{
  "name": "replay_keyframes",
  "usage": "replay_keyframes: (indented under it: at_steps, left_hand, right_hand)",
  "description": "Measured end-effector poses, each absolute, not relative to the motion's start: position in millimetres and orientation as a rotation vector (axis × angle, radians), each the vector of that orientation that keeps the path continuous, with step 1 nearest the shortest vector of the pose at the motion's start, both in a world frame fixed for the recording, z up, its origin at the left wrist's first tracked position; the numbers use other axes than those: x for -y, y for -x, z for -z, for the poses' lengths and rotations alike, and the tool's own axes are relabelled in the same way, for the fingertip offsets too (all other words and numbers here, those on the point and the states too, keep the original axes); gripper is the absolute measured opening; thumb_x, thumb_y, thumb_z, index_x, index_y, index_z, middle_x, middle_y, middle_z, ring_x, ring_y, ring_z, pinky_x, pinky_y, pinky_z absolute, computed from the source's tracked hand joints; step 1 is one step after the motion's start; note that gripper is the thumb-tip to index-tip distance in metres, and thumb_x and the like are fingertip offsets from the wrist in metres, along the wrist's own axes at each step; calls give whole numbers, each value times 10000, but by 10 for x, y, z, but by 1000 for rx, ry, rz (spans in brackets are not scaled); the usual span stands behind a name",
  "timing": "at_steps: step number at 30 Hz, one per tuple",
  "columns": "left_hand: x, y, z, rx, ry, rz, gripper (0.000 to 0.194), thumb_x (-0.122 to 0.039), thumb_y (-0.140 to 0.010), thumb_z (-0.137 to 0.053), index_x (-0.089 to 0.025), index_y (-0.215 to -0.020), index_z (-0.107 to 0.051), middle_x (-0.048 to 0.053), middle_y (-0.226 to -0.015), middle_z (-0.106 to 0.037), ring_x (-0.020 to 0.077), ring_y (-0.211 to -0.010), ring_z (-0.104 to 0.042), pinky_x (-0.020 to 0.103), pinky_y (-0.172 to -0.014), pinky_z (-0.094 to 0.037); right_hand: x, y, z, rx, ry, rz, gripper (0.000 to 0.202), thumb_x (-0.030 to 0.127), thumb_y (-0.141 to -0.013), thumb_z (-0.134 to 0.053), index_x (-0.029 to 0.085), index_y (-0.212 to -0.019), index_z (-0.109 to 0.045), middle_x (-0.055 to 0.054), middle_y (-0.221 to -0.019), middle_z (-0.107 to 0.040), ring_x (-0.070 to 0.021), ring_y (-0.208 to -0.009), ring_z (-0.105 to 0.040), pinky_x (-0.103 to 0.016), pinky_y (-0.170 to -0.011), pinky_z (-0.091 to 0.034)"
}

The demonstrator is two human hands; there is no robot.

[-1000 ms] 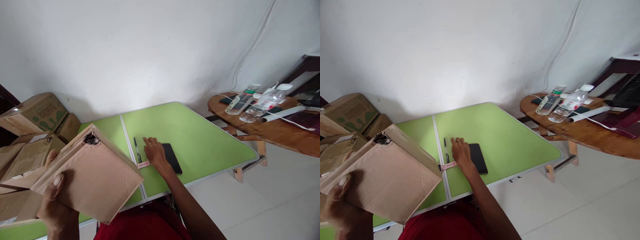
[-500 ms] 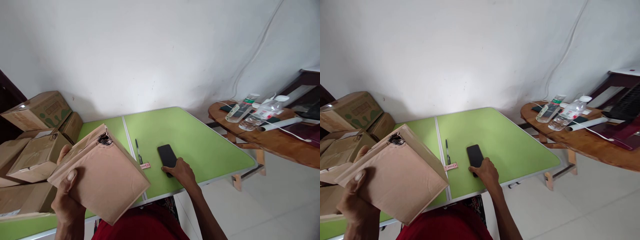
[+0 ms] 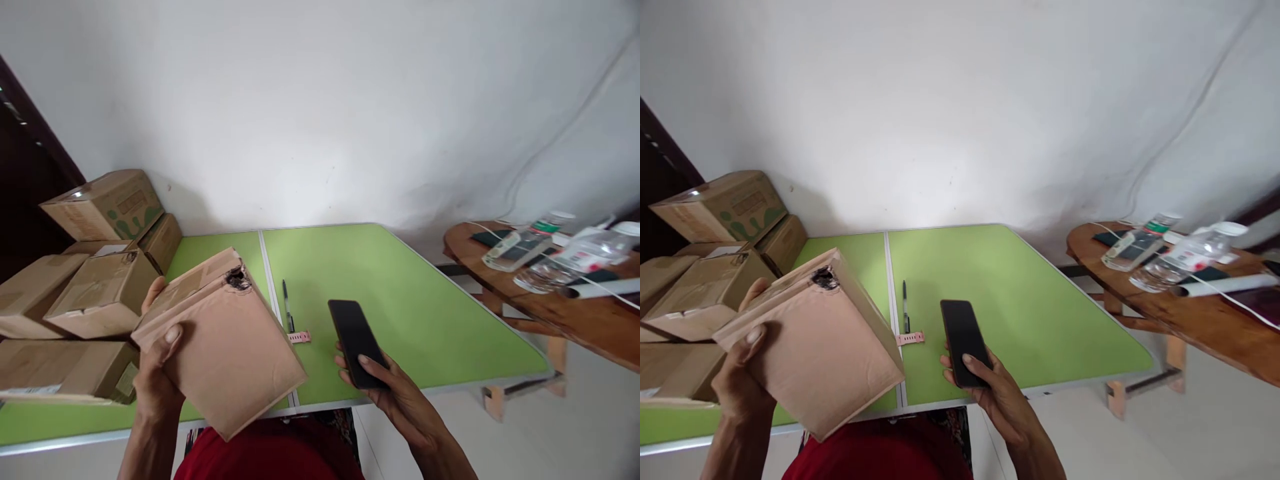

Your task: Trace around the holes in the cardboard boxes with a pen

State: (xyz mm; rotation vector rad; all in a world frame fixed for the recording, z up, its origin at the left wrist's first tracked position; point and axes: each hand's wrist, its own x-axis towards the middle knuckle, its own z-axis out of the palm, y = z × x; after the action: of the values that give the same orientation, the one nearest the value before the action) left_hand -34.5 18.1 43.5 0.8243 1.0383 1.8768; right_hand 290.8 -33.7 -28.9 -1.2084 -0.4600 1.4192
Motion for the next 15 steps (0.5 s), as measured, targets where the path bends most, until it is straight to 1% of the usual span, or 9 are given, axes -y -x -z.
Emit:
replay_keyframes:
  at_steps: [2,4,5,7,8,10,12,15]
  left_hand:
    - [-229,367,-349,-1001,-830,-1844,856,-442,-696,-878,-297,-1507,-644,67,-1455,-698,371,-1333,-671,497,-1178,-544]
    - [-278,371,-269,-979,-829,-1795,948,-466,-689,-892,-306,-1572,-587,76,-1435,-701,362,-1263,-706,485,-1116,-585]
    - [-297,364,-238,-976,-823,-1771,981,-474,-683,-899,-309,-1591,-568,80,-1419,-707,361,-1233,-719,482,-1085,-602]
    - [-319,335,-199,-976,-805,-1749,1023,-485,-666,-914,-311,-1607,-551,86,-1403,-713,365,-1202,-731,476,-1033,-626]
    - [-323,316,-189,-978,-798,-1746,1034,-485,-659,-920,-311,-1608,-550,90,-1414,-710,367,-1205,-731,469,-1017,-631]
    - [-319,281,-180,-976,-786,-1741,1053,-480,-646,-931,-310,-1612,-547,96,-1459,-691,372,-1235,-723,453,-1007,-633]
    - [-310,260,-174,-972,-775,-1721,1067,-475,-646,-936,-308,-1621,-536,103,-1492,-679,382,-1270,-717,455,-1032,-625]
    - [-296,260,-164,-959,-808,-1715,1023,-470,-687,-914,-302,-1622,-532,109,-1478,-696,386,-1270,-727,484,-1068,-619]
  right_hand:
    - [458,-2842,78,388,1089,-1427,489,257,-733,-1023,220,-1174,-815,-108,-1293,-823,-251,-1027,-810,-304,-782,-687]
    - [534,-2768,-185,377,980,-1473,447,272,-764,-1008,251,-1178,-840,-118,-1258,-831,-249,-969,-781,-310,-712,-655]
    - [554,-2722,-322,366,909,-1521,414,320,-783,-1000,266,-1166,-851,-124,-1213,-839,-253,-945,-769,-326,-704,-643]
    - [559,-2599,-568,338,756,-1658,384,472,-820,-970,287,-1141,-866,-128,-1111,-849,-259,-905,-758,-351,-710,-628]
    - [545,-2522,-664,326,682,-1731,414,562,-833,-943,280,-1128,-873,-129,-1067,-850,-260,-886,-759,-354,-710,-623]
    - [492,-2339,-784,316,558,-1870,542,699,-834,-890,235,-1115,-882,-134,-1025,-852,-258,-865,-770,-352,-730,-625]
    - [418,-2138,-812,322,473,-1978,667,764,-820,-864,180,-1144,-877,-146,-1046,-860,-254,-873,-788,-348,-774,-636]
    - [301,-1862,-753,340,447,-2039,740,783,-829,-846,145,-1202,-849,-158,-1086,-865,-258,-886,-808,-353,-798,-647]
